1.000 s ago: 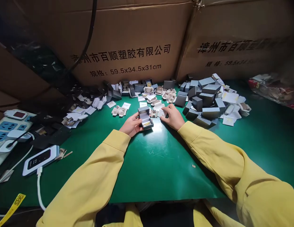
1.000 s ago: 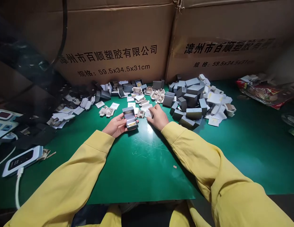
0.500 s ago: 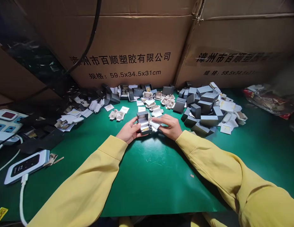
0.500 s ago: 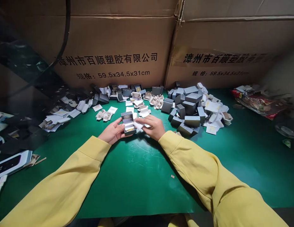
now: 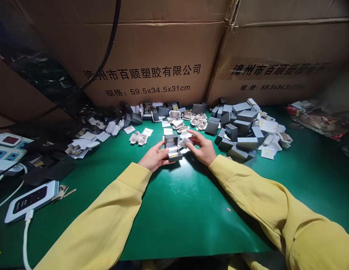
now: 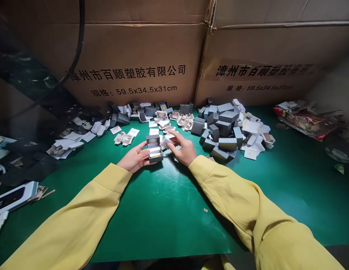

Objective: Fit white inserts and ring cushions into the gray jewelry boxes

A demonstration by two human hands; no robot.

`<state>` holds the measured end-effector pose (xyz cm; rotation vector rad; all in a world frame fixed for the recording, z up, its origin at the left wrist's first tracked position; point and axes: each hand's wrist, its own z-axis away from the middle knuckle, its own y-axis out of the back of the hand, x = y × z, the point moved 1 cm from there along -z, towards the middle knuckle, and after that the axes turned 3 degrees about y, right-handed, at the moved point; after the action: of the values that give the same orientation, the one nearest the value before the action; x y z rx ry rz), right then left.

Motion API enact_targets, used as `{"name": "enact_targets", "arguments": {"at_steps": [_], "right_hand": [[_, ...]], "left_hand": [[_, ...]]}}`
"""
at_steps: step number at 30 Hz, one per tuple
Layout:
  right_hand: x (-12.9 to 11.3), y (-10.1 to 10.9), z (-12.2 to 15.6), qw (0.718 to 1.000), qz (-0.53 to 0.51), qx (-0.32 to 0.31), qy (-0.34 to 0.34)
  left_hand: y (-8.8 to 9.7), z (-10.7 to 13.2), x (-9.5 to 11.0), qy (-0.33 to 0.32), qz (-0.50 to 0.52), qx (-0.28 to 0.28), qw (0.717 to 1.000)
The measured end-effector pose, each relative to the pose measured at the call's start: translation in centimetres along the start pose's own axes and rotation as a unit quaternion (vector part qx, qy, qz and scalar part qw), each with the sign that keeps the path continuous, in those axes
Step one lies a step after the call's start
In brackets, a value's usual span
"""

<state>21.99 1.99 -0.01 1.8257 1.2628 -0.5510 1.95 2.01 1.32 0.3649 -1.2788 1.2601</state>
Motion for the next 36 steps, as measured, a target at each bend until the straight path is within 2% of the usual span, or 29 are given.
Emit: {"name": "enact_targets", "arguments": {"at_steps": [4,10,14,18,22,27,34,36], "right_hand": [[-0.3,0.0,-0.2,1.000,-0.005,0.000,0.016],[-2.0,0.0,-0.5,0.989,0.043,0.075,0.116],[-2.7,-0.5,-0.4,0.979,0.078,0.061,0.180],[-2.6,-0.8,-0.5,0.961,0.151,0.033,0.228],[-2.3,-1.0,-0.5,0.950,0.208,0.039,0.231],[-2.3,-1.0,-0.6,0.946,0.220,0.041,0.235],[-2.1,-0.8,-0.7,0.959,0.184,0.034,0.215],[-2.1,-0.7,-0.7,0.964,0.170,0.048,0.198]], "left_hand": [[-0.1,0.0,0.0,0.005,-0.007,0.009,1.000],[-0.2,-0.2,-0.1,0.003,-0.034,0.008,0.999],[-0.2,-0.2,-0.1,-0.008,-0.047,0.002,0.999],[-0.1,-0.3,-0.4,-0.016,-0.039,-0.028,0.999],[0.0,-0.4,-0.6,-0.027,-0.046,-0.037,0.998],[0.0,-0.3,-0.5,-0.023,-0.057,-0.039,0.997],[0.0,-0.3,-0.5,-0.021,-0.063,-0.043,0.997],[0.0,-0.3,-0.6,-0.023,-0.067,-0.039,0.997]]}}
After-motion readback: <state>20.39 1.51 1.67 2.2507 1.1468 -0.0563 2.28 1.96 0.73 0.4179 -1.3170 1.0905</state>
